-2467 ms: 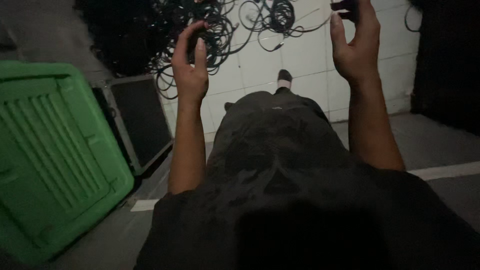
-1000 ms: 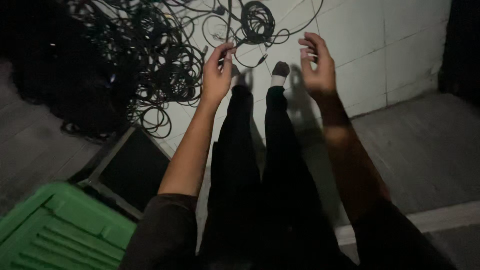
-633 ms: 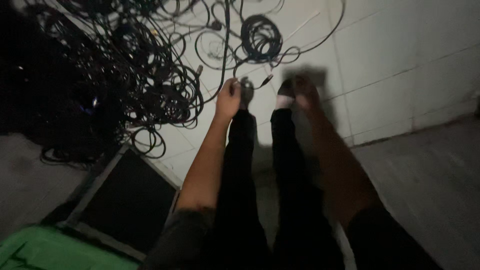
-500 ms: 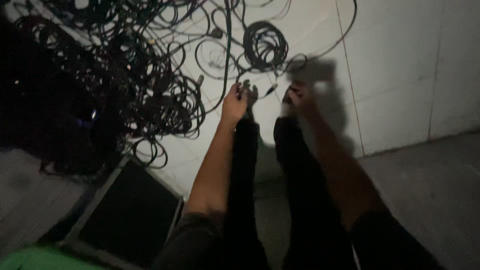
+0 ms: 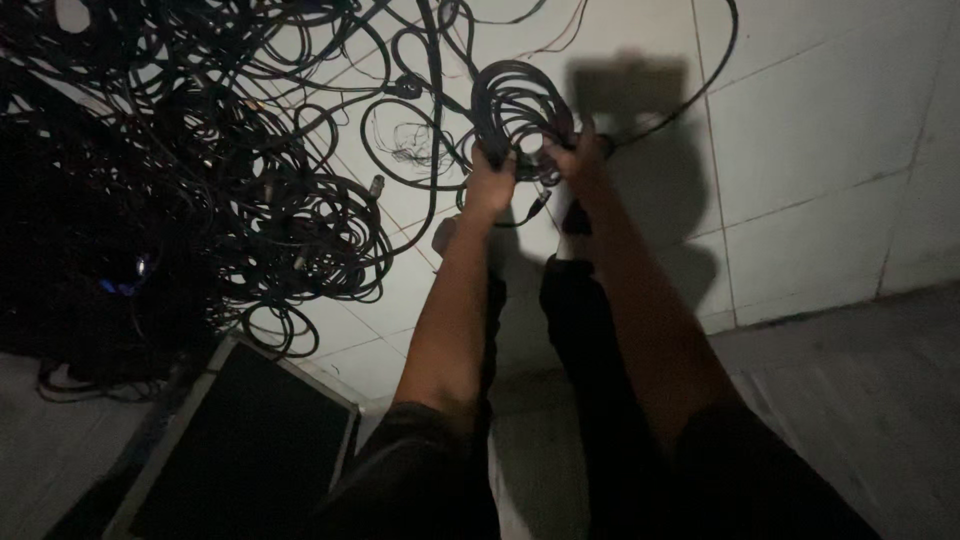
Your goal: The person picks up a coiled cable and places it into a white plastic bin, then proceeds to coil a long black cable by hand.
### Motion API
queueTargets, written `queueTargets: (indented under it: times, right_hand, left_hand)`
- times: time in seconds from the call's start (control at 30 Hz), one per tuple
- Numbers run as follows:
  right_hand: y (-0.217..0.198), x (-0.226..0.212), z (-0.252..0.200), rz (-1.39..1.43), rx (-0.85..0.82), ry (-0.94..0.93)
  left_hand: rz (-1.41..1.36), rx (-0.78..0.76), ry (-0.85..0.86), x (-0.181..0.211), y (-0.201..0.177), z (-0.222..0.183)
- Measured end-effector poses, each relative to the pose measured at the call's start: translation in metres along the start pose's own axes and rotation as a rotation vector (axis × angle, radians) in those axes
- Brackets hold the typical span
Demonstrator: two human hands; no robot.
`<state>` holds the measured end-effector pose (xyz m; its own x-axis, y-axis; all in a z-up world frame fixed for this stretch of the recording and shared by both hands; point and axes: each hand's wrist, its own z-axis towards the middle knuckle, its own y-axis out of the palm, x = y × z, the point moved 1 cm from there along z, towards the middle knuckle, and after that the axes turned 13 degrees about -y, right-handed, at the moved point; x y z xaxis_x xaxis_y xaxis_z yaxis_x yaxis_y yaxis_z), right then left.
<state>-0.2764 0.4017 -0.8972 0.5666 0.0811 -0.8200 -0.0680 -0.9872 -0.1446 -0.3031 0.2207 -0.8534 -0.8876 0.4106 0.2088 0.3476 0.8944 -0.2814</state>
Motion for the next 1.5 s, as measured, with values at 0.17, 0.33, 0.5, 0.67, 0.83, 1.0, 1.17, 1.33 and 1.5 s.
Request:
queueTargets:
  times: [0.17, 0.33, 0.5, 0.67, 0.83, 1.0, 1.17, 1.33, 1.5]
  right_hand:
    - [0.004, -0.081, -0.013, -0.026, -0.113, 0.220]
    - [0.004, -0.145, -0.062, 0.248, -0.138, 0.181]
    - [-0.007, -0.153, -0.121, 0.290, -0.223, 0.059]
    - [-0.042, -0.235, -0.203, 0.005, -0.146, 0.471]
    - [-0.073, -0.411, -0.294, 0.206, -0.249, -0.183]
    - [-0.086, -0.543, -0.378, 0.234, -0.290, -0.218]
    - [-0.098, -0.628, -0.468, 0.117, -0.385, -0.362]
    - [-0.091, -0.663, -0.502, 0.128, -0.414, -0.584]
    - [-0.082, -0.692, -0.519, -0.132, -0.505, -0.862]
  left_hand:
    - [-0.026, -0.116, -0.110, -0.021, -0.019, -0.005]
    - [-0.251, -0.105, -0.034, -0.043, -0.036, -0.052]
    - [-0.404, -0.100, 0.070, -0.036, -0.059, -0.142]
    - [-0.439, -0.031, 0.153, -0.015, -0.085, -0.257]
    - [-0.799, -0.140, 0.187, 0.046, -0.132, -0.419]
    - [-0.722, -0.495, 0.299, 0.079, -0.195, -0.550]
    - [-0.646, -0.518, 0.451, 0.096, -0.241, -0.658]
    - [-0.636, -0.565, 0.752, 0.120, -0.288, -0.724]
    - [-0.750, -0.660, 0.833, 0.132, -0.316, -0.769]
